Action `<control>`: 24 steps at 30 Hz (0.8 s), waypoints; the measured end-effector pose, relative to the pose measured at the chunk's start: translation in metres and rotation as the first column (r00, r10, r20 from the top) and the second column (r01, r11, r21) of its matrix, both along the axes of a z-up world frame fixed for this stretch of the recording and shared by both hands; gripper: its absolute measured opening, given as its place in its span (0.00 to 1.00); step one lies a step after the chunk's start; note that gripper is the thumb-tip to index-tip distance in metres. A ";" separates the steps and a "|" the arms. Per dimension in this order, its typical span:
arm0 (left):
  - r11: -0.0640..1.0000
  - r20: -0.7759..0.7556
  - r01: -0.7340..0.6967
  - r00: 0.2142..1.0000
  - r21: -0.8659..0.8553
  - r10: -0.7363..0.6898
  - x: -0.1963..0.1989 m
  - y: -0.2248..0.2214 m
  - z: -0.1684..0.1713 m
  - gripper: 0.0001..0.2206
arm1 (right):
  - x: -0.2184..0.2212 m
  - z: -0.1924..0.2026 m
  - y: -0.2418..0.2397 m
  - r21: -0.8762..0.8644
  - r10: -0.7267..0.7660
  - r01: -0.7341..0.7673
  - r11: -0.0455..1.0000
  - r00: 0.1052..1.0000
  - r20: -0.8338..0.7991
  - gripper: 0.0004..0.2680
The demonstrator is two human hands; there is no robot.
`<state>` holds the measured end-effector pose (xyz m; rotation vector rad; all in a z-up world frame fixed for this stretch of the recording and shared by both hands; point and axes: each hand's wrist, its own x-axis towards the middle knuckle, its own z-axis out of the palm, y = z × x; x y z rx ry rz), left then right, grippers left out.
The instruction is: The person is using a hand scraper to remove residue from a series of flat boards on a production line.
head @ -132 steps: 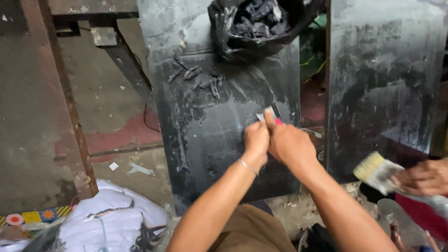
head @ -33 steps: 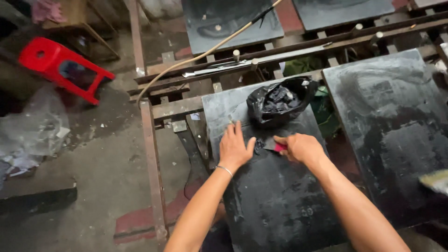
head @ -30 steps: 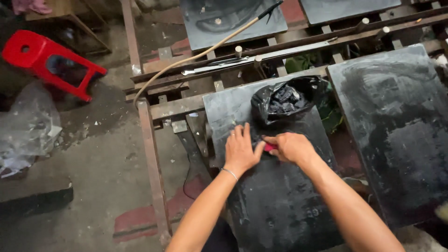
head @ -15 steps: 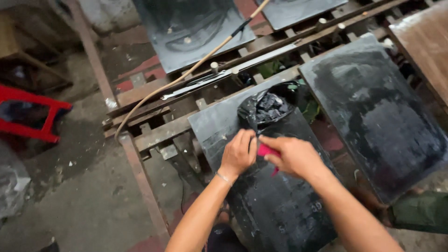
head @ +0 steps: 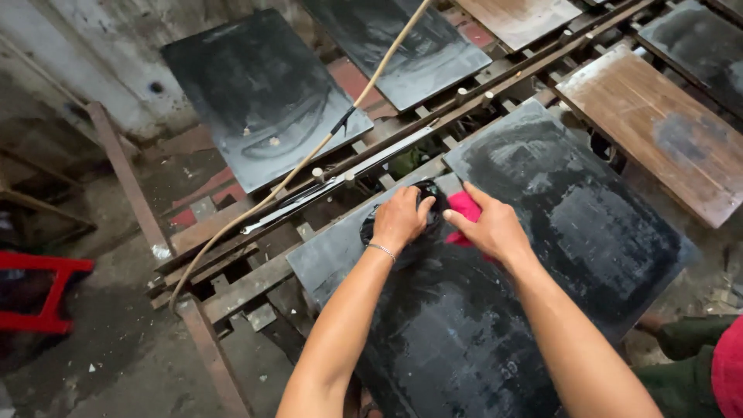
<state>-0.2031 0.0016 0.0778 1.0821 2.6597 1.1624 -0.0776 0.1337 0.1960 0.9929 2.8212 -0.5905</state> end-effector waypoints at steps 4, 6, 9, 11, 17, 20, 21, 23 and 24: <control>0.998 -0.072 -0.042 0.996 0.039 0.044 -0.009 0.016 -0.004 0.22 | -0.009 -0.026 0.009 -0.253 -0.212 0.161 0.954 0.959 -0.190 0.34; 0.997 -0.064 -0.064 0.996 0.034 0.066 -0.013 0.018 -0.007 0.20 | -0.019 -0.047 0.014 -0.300 -0.251 0.179 0.937 0.942 -0.221 0.36; 0.996 -0.041 -0.073 0.996 0.044 0.075 -0.013 0.009 -0.002 0.16 | -0.035 -0.071 0.015 -0.367 -0.293 0.190 0.911 0.923 -0.249 0.36; 0.997 -0.033 -0.054 0.998 0.052 0.056 -0.005 -0.008 0.016 0.14 | -0.042 -0.074 0.012 -0.395 -0.303 0.188 0.899 0.919 -0.253 0.35; 0.990 -0.228 0.138 0.964 -0.024 -0.140 0.034 -0.075 0.045 0.09 | -0.040 -0.068 0.018 -0.411 -0.279 0.155 0.898 0.924 -0.262 0.30; 0.965 -0.389 0.217 0.884 -0.147 -0.259 0.033 -0.091 0.016 0.19 | -0.036 -0.074 0.025 -0.475 -0.299 0.124 0.872 0.901 -0.315 0.29; 0.973 -0.429 0.183 0.875 -0.137 -0.225 0.028 -0.092 0.004 0.12 | -0.035 -0.076 0.027 -0.503 -0.326 0.116 0.857 0.877 -0.353 0.28; 0.979 -0.466 0.157 0.862 -0.127 -0.198 0.023 -0.094 0.006 0.08 | -0.032 -0.078 0.035 -0.531 -0.359 0.114 0.840 0.850 -0.386 0.27; 0.983 -0.429 0.158 0.885 -0.096 -0.184 0.024 -0.097 0.020 0.09 | -0.030 -0.079 0.037 -0.554 -0.401 0.119 0.824 0.813 -0.422 0.27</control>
